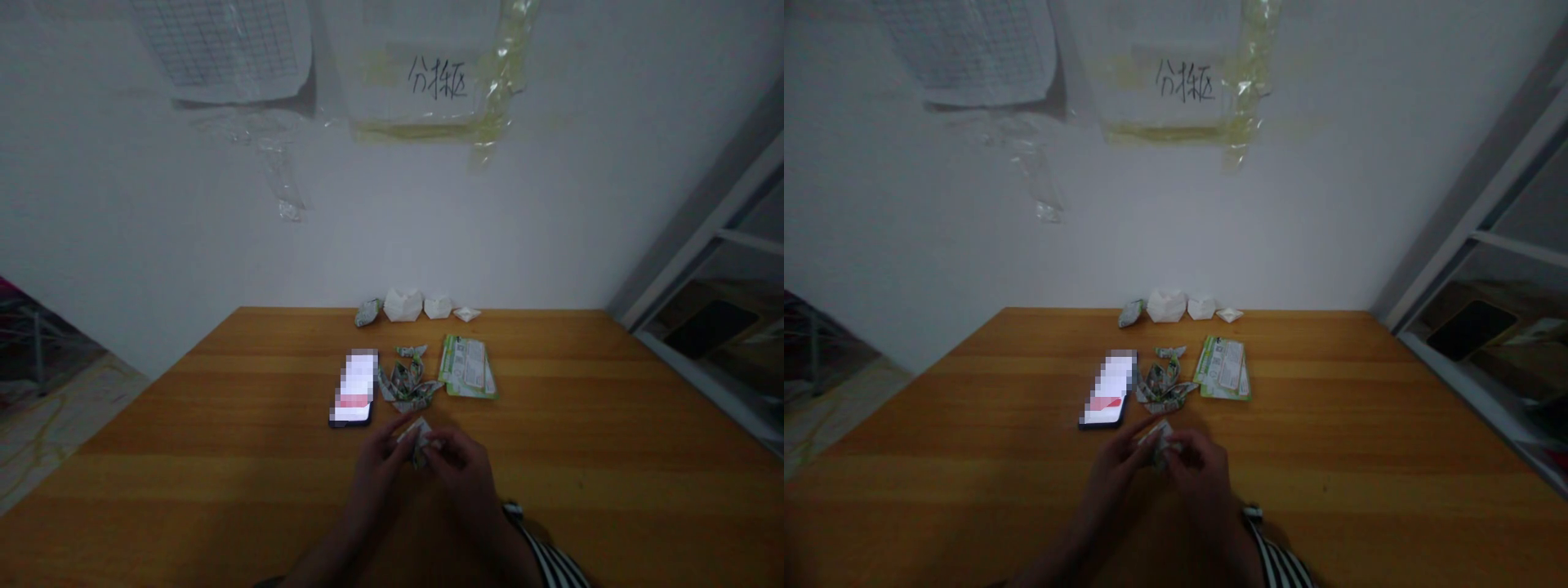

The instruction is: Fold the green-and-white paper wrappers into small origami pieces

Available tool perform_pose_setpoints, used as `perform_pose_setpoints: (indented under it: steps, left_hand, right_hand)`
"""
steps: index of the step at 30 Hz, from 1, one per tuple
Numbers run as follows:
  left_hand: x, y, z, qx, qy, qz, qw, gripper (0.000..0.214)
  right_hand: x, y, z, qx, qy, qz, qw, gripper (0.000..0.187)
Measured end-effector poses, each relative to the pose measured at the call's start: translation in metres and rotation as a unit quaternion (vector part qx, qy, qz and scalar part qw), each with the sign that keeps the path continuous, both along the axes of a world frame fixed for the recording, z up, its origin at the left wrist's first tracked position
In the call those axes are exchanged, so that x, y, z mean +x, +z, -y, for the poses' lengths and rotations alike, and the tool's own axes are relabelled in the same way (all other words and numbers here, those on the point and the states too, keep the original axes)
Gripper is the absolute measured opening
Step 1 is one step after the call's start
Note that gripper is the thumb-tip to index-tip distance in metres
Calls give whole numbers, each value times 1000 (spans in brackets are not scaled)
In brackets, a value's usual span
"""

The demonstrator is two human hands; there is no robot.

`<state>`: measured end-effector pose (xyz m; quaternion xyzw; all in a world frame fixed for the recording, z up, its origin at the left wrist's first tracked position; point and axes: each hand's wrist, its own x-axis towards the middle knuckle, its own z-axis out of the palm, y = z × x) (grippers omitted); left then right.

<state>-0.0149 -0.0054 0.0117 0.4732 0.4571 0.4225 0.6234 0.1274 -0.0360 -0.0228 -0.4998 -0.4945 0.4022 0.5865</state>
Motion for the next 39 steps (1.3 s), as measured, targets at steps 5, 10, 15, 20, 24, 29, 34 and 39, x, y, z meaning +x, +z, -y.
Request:
perform_pose_setpoints:
  steps: [5,10,15,20,24,29,34,39]
  left_hand:
    - [1,-6,0,-3,-47,18,999,36]
    - [7,-14,7,-29,-22,68,997,36]
    - [11,-20,9,-44,-13,101,994,36]
    - [10,-20,10,-37,7,115,993,35]
    - [9,-11,13,-6,-13,73,997,35]
    - [6,1,12,25,-27,48,998,39]
    - [4,-2,7,-26,-55,25,998,33]
    - [0,-9,3,-38,5,27,999,35]
  right_hand:
    - [-3,0,-3,4,37,-79,996,39]
    - [-4,-7,-4,-7,30,-33,999,40]
    - [-4,-14,-7,-5,-1,-64,998,38]
    - [-3,-3,-5,31,34,13,999,42]
    - [6,4,0,58,-44,150,986,36]
    - [21,-1,4,244,-34,249,937,17]
    - [19,2,4,232,-46,225,945,17]
    - [14,9,4,177,0,209,962,30]
